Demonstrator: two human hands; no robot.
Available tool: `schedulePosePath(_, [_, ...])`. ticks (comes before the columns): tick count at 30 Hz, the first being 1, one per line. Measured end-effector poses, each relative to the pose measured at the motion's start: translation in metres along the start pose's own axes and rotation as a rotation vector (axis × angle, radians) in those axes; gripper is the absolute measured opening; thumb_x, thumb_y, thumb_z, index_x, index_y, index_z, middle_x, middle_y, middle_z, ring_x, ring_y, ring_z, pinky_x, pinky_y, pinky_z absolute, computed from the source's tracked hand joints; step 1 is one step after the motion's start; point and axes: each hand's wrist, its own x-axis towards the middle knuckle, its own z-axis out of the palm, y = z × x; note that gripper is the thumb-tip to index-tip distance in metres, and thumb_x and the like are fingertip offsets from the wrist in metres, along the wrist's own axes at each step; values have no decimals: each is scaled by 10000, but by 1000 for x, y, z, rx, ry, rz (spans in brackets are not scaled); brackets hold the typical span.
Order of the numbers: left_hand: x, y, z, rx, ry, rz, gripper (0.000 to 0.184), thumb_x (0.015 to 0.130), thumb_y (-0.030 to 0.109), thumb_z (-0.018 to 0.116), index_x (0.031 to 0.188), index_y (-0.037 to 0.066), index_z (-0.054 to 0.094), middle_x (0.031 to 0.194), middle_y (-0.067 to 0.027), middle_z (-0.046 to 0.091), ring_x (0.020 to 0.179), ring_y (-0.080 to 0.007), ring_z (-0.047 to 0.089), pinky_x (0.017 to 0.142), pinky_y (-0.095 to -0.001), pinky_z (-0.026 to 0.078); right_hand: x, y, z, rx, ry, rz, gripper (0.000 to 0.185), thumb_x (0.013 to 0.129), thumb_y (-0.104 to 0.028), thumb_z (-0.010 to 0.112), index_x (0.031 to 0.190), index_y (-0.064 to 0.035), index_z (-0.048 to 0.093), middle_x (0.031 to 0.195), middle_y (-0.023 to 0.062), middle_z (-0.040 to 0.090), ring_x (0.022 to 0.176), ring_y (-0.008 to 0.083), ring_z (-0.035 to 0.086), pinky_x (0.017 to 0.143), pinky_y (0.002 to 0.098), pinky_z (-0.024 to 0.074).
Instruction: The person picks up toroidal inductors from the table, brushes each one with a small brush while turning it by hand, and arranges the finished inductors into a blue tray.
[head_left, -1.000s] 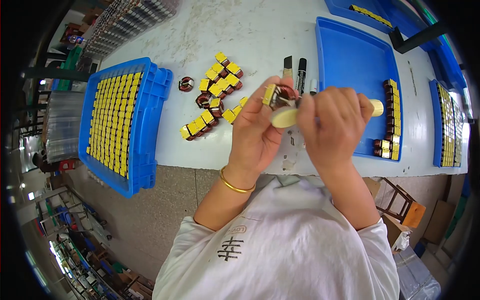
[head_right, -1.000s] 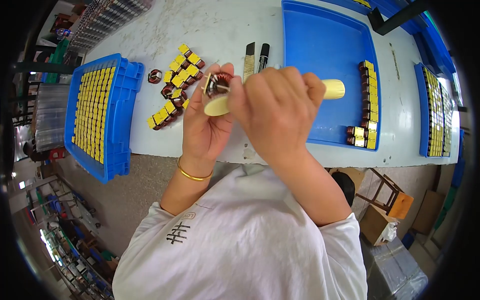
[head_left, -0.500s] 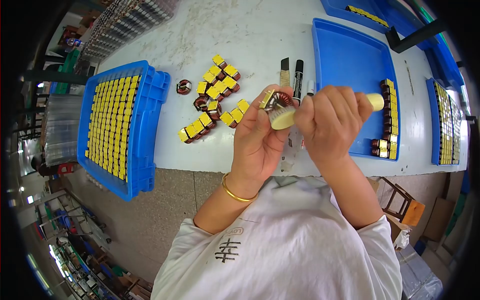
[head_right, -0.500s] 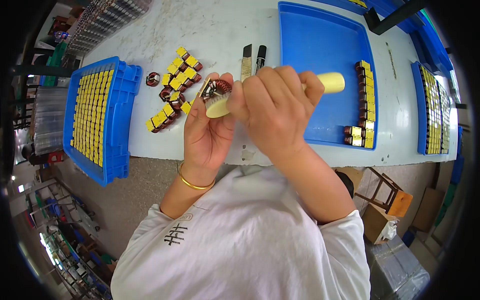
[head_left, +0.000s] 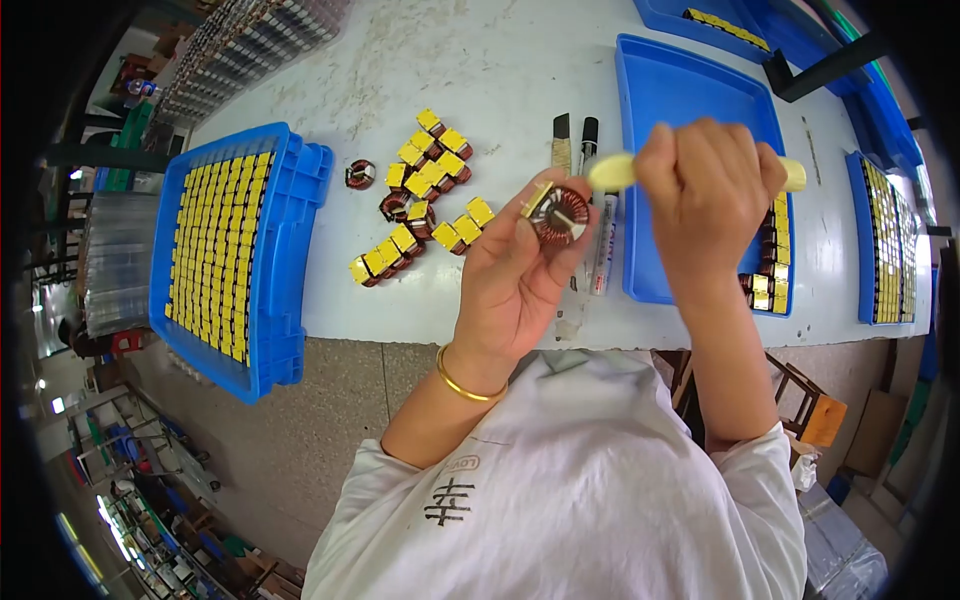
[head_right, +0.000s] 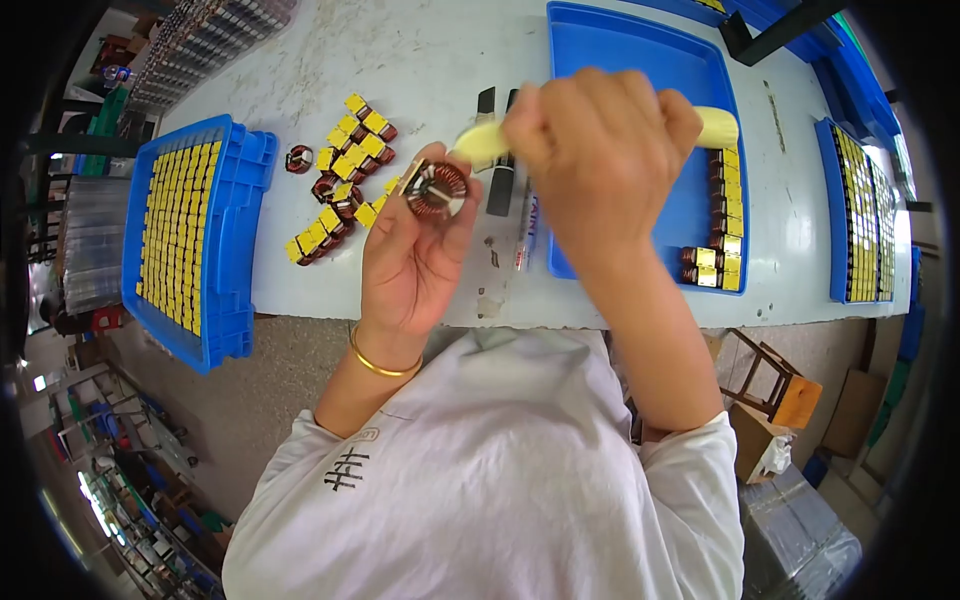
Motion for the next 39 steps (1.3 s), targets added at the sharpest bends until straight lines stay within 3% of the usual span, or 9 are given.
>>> schedulePosePath(4, [3,-1,-6,-38,-62,-15,519,981,188,488,1393,-69,306,1338,-212,467,1224,-295,508,1031,-346,468,-2,-10,8,101,97,-128,221,680,-146,689,575,-162,495,573,-29,467,603,159,474,709,323,303])
schedulePosePath(8, [4,10,-10,-25,-47,-21,521,986,182,474,1401,-71,286,1370,-231,432,1230,-279,506,1046,-340,452,-10,14,0,-67,24,12,273,711,-127,687,563,-140,457,588,-22,483,598,171,467,691,320,294])
schedulePosePath(16, [6,2,-12,-90,-107,-78,506,985,165,471,1399,-68,294,1352,-239,451,1233,-269,504,1046,-343,451,-25,-20,-6,89,88,-22,292,706,-135,704,571,-133,444,587,-10,470,606,171,472,692,314,292])
schedulePosePath(22, [3,11,-6,66,69,-131,485,985,104,444,1409,-58,274,1381,-232,424,1238,-293,496,1060,-370,441,-22,15,-1,-85,-9,51,294,723,-142,704,562,-126,459,593,-12,502,611,167,492,700,312,298])
schedulePosePath(25, [1,10,-5,231,105,-96,467,982,96,453,1400,-50,305,1330,-191,481,1220,-271,515,1043,-363,459,-23,16,-3,-17,-63,119,292,735,-112,691,553,-117,463,573,-12,498,594,174,486,678,321,305])
schedulePosePath(31, [2,7,-10,218,103,-69,385,957,50,502,1333,23,423,1141,-85,597,1053,-172,605,919,-337,546,-20,-3,1,102,-52,91,287,714,-91,689,546,-116,458,548,-10,481,575,177,483,662,335,316])
schedulePosePath(34, [1,3,-11,328,76,-88,360,948,48,521,1299,31,447,1139,-78,597,1028,-145,613,884,-332,562,-17,-23,1,139,-48,15,279,692,-102,700,545,-123,463,551,-9,483,576,172,488,671,337,322])
schedulePosePath(39, [1,5,-13,261,42,-30,347,944,59,534,1281,30,455,1118,-86,606,1012,-150,623,866,-338,570,-11,-16,2,85,-92,-16,263,672,-136,719,566,-135,478,586,-14,508,593,170,500,705,333,330])
